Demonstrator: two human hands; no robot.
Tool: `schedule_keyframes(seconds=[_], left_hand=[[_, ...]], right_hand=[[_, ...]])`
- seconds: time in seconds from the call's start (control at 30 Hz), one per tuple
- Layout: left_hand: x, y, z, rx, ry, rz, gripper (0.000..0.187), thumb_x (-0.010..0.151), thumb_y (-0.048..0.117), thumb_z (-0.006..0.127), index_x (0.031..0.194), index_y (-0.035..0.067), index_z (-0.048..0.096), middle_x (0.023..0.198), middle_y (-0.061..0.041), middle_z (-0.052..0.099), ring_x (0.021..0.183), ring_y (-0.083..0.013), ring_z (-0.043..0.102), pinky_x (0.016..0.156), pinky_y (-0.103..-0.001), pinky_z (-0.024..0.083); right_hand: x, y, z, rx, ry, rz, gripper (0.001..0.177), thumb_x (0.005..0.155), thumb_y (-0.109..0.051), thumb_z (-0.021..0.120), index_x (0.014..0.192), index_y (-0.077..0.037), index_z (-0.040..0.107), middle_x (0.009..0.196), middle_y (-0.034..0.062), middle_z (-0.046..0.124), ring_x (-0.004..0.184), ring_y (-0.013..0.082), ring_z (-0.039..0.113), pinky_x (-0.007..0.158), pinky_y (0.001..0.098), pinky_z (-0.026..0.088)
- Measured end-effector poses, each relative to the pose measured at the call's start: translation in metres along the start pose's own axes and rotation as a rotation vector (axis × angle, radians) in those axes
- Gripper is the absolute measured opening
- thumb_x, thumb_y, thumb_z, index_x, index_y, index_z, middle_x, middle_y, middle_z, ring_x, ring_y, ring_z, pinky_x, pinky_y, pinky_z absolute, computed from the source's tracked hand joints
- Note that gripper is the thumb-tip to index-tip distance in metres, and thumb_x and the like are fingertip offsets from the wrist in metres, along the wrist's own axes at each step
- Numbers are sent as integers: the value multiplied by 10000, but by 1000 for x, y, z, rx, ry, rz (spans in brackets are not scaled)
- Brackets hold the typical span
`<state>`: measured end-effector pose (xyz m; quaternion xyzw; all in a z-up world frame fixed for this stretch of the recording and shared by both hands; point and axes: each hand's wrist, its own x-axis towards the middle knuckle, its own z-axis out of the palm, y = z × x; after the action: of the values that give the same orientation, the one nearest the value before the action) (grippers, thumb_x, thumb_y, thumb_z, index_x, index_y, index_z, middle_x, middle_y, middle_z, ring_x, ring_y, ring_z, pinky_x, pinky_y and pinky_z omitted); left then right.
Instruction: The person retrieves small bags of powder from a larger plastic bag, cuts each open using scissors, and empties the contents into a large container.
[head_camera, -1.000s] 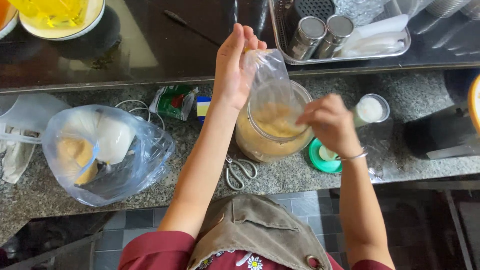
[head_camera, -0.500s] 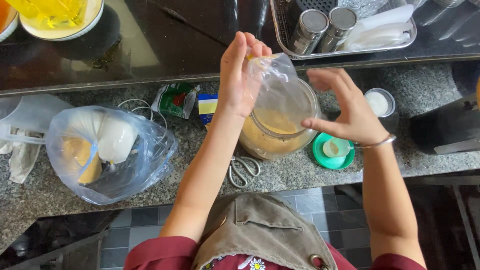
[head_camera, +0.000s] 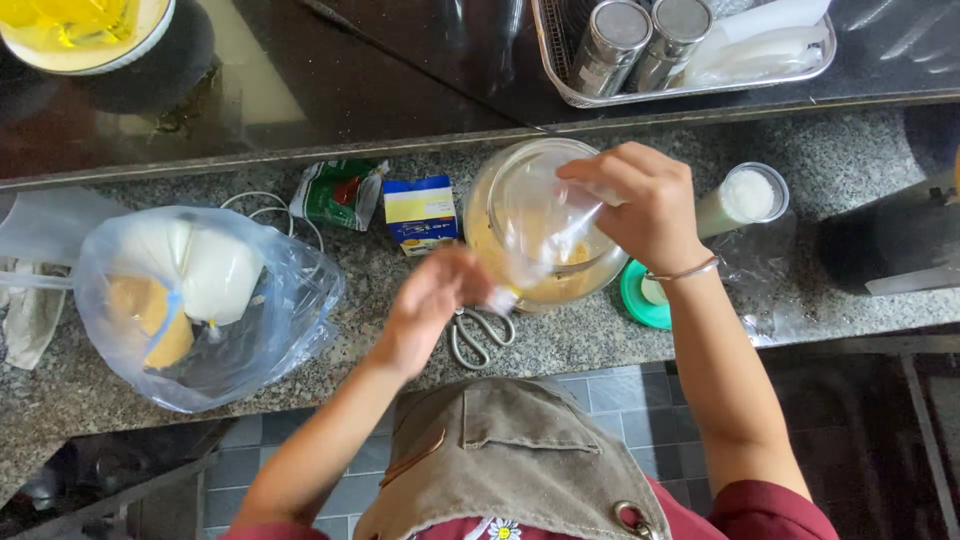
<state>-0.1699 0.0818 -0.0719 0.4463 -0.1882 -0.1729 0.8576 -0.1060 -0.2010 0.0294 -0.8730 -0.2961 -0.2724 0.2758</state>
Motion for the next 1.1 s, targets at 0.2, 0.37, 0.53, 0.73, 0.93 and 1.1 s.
schedule_keyframes(seconds=[0.2,0.37,0.53,0.73,0.93,1.1], left_hand=[[-103,-61,-64,-12,307,-200,486,991,261,606,1402,22,507,1275,-147,652,1206,-249,621,1043,-401,473],[-176,-136,-70,689,88,-510,459,1020,330,535,1387,69,625,1410,-86,627,1334,-240,558,1139,-360,402],[-174,-132,-70,815,-21,-554,373,1022,326,557,1275,98,709,1378,-73,643,1264,-245,598,1080,-362,439],[-91,-57,-36,892,77,-100,70,867,148,824,913,98,808,1048,-22,786,937,-147,774,861,-309,641],[59,26,16,989,139,637,698,850,239,831,1405,-13,492,1415,-198,519,1306,-322,509,1051,-409,480],[122,38,34,1058,177,572,184,921,164,850,1070,88,774,1069,-67,775,1036,-230,734,912,-339,578]], right_hand=[[10,11,-3,-84,-57,34,290,872,-234,921,972,-18,756,792,96,657,635,234,630,583,345,499],[15,7,2,-166,-115,-118,119,960,-72,792,1022,19,747,915,118,699,794,286,667,681,338,525],[7,25,4,23,-29,-11,113,941,-60,845,996,4,770,944,119,690,881,262,665,775,333,539],[-5,54,13,312,100,185,229,859,-77,972,911,-29,754,911,75,677,863,208,616,792,315,505],[-16,44,5,259,-87,162,136,995,-100,795,1106,-25,774,1025,95,708,1029,221,620,919,332,503],[-8,7,-22,275,-60,236,279,976,-170,757,1211,-23,729,1089,115,677,1061,243,601,946,400,487]])
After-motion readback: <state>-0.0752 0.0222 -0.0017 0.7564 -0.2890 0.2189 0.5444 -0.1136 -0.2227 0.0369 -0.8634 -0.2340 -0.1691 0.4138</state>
